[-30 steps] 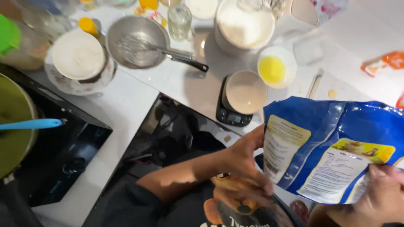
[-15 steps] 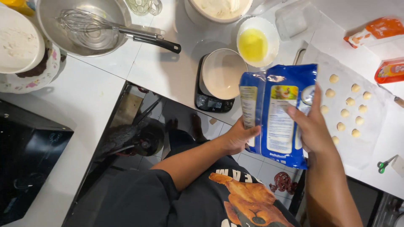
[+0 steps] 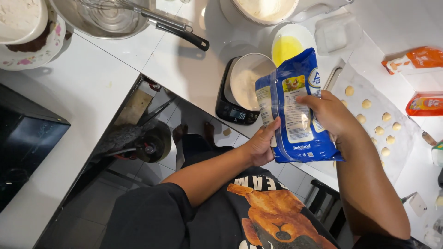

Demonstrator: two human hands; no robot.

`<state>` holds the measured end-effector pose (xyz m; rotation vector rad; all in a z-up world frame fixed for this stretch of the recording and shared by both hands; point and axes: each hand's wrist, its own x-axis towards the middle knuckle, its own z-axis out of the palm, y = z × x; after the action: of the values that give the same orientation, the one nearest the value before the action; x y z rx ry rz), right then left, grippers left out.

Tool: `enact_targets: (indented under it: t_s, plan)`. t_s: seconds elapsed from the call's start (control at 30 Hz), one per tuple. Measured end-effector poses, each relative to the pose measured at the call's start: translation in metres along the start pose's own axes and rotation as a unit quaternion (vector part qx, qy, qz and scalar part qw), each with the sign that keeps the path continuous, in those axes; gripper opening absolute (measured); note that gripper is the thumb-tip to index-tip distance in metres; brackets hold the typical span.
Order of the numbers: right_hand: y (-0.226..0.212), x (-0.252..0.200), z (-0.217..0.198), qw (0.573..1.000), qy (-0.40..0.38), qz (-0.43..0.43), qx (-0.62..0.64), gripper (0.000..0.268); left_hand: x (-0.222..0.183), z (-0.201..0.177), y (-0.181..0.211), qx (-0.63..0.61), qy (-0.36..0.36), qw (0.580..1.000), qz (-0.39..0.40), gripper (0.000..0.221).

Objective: Weighing and mixing ingredients in a small bowl on a digital scale

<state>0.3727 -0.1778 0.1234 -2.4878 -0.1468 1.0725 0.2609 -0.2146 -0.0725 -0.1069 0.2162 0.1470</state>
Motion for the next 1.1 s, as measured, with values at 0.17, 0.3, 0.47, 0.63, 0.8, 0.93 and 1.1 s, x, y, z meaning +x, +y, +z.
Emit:
enact_targets:
  t_s: [0.17, 0.3, 0.47, 0.63, 0.8, 0.93, 1.1]
  plan:
    - [0.007, 0.002, 0.000, 0.999, 0.024, 0.015, -0.021, 0.046, 0.002, 0.002, 0.001, -0.005, 0.008, 1.000, 0.003, 0.054]
    - [0.039, 0.002, -0.003, 0.992, 0.000, -0.071, 0.104, 0.037, 0.003, 0.000, 0.005, 0.062, -0.006, 0.998, -0.010, 0.058]
    - [0.111, 0.026, 0.000, 0.949, -0.031, -0.150, 0.275, 0.032, -0.004, 0.002, 0.016, 0.165, -0.016, 0.986, -0.016, 0.059]
    - [0.161, 0.041, 0.006, 0.912, -0.029, -0.172, 0.372, 0.039, -0.015, 0.005, 0.022, 0.278, -0.007, 0.960, 0.006, 0.056]
    - [0.160, 0.032, 0.010, 0.907, -0.017, -0.172, 0.385, 0.038, -0.018, 0.011, 0.023, 0.290, -0.005, 0.957, 0.023, 0.049]
    - [0.161, 0.034, 0.010, 0.901, -0.012, -0.189, 0.390, 0.036, -0.017, 0.014, 0.028, 0.284, -0.014, 0.958, 0.034, 0.047]
    - [0.176, 0.042, 0.010, 0.891, -0.007, -0.205, 0.406, 0.039, -0.014, 0.016, 0.026, 0.316, -0.029, 0.946, 0.069, 0.046]
